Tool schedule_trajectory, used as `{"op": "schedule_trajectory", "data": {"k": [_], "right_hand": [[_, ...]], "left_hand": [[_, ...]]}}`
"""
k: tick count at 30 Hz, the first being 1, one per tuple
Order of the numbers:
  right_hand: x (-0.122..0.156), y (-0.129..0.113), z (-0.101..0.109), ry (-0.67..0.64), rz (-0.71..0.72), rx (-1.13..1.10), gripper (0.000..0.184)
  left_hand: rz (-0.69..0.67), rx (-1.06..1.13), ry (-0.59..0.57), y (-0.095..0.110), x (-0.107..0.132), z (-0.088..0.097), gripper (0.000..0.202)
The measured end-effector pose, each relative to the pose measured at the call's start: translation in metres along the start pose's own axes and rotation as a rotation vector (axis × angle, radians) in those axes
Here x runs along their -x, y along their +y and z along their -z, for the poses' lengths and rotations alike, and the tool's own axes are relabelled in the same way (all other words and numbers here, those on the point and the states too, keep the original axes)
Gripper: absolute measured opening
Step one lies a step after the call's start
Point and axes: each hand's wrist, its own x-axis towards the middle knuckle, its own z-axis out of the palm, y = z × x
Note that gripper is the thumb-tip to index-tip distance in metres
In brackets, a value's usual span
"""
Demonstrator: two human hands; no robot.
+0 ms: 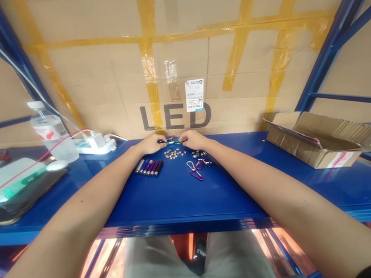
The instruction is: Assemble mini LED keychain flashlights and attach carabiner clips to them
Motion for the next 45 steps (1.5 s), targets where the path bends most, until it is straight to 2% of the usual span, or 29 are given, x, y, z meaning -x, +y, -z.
{"op": "schedule_trajectory", "data": {"k": [2, 5, 9, 13, 16, 18, 20, 22, 26, 30, 33, 37, 41, 45], "right_hand": [[0.003, -0.004, 0.001, -0.008, 0.016, 0.014, 0.030], [0.003, -0.011, -0.001, 0.056, 0.031, 0.010, 0.028], [-0.003, -0.020, -0.007, 0.088, -0.041, 0.020, 0.024], [-0.011, -0.020, -0.012, 0.005, -0.004, -0.004, 0.029], [-0.015, -0.017, -0.014, 0.056, -0.026, -0.027, 0.034], [-0.016, -0.015, -0.014, 0.076, -0.018, -0.084, 0.051], [-0.015, -0.015, -0.013, 0.010, 0.016, -0.143, 0.069], [-0.013, -0.016, -0.011, -0.068, 0.024, -0.136, 0.074], [-0.011, -0.017, -0.006, -0.072, 0.055, 0.050, 0.053], [-0.009, -0.011, -0.002, -0.026, 0.063, 0.194, 0.034], [-0.007, -0.008, -0.001, -0.017, 0.033, 0.134, 0.032], [-0.008, -0.007, -0.003, -0.011, 0.039, 0.047, 0.030], [-0.008, -0.010, -0.007, 0.063, 0.026, 0.090, 0.018], [-0.004, -0.012, -0.007, 0.116, 0.046, 0.117, 0.018]], "left_hand": [[-0.026, 0.017, 0.010, 0.002, -0.002, -0.002, 0.030], [-0.135, 0.027, 0.008, 0.003, -0.005, -0.005, 0.027], [-0.201, 0.011, 0.021, 0.004, -0.008, -0.006, 0.024], [-0.131, -0.006, 0.008, 0.007, -0.006, -0.003, 0.021], [-0.001, -0.001, -0.020, 0.011, -0.002, 0.000, 0.024], [0.049, 0.021, -0.021, 0.014, 0.000, 0.002, 0.026], [0.051, 0.040, -0.012, 0.016, 0.001, 0.002, 0.026], [0.038, 0.044, -0.004, 0.015, 0.001, 0.001, 0.026], [0.020, 0.057, 0.005, 0.013, 0.000, -0.001, 0.025], [0.090, 0.073, 0.018, 0.014, 0.002, -0.001, 0.023], [0.117, 0.054, 0.019, 0.015, 0.003, 0.000, 0.025], [0.018, 0.055, 0.018, 0.012, 0.002, -0.002, 0.028], [-0.088, 0.085, 0.039, 0.011, -0.004, -0.006, 0.023], [-0.082, 0.156, -0.026, 0.013, -0.009, -0.008, 0.020]]}}
